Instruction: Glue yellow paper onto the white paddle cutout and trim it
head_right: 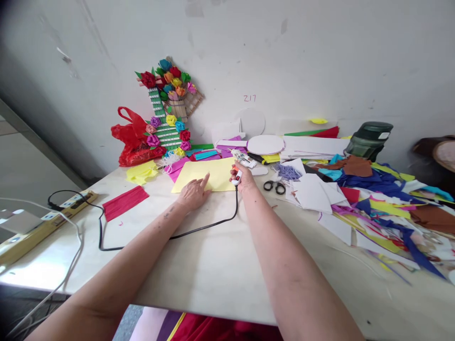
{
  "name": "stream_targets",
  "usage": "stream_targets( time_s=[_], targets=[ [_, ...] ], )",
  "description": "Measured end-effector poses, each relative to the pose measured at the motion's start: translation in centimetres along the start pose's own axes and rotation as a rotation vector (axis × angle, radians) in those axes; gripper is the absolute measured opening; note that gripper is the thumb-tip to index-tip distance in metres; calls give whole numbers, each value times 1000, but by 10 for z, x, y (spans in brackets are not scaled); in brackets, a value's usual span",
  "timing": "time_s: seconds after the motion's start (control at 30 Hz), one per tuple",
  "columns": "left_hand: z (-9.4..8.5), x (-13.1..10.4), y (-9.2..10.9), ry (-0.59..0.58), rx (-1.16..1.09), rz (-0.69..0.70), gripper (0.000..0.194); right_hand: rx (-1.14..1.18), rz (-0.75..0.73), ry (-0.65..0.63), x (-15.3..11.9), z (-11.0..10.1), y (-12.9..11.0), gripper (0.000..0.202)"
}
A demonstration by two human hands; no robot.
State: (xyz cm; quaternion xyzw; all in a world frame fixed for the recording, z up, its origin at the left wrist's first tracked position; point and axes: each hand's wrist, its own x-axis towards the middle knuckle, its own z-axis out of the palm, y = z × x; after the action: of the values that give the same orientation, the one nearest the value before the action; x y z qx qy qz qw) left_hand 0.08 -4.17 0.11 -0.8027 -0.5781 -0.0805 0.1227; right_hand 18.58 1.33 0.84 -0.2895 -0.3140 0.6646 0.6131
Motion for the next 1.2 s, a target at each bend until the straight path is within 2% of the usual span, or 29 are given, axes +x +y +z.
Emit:
stream_targets(
  time_s=[0.17, 0.33, 0.53, 0.87, 1.03, 1.2],
  targets=[
    [-4, 0, 6, -26, -7, -69, 64, 1, 10, -3, -3, 4, 2, 23],
    [-7, -11, 10, 16, -52, -117, 68, -8, 20, 9, -2, 5, 1, 21],
    [-10, -18, 18, 28, -4, -181, 63, 7, 16, 5, -2, 2, 1, 21],
    [-7, -13, 16, 23, 17, -134, 55, 14, 8, 2, -2, -1, 2, 20],
    [-8, -17, 18, 68, 36, -129, 60, 7, 15, 1, -4, 3, 2, 18],
    [-8, -20, 15, 87, 70, -202, 66, -14, 19, 2, -5, 6, 2, 18]
  ],
)
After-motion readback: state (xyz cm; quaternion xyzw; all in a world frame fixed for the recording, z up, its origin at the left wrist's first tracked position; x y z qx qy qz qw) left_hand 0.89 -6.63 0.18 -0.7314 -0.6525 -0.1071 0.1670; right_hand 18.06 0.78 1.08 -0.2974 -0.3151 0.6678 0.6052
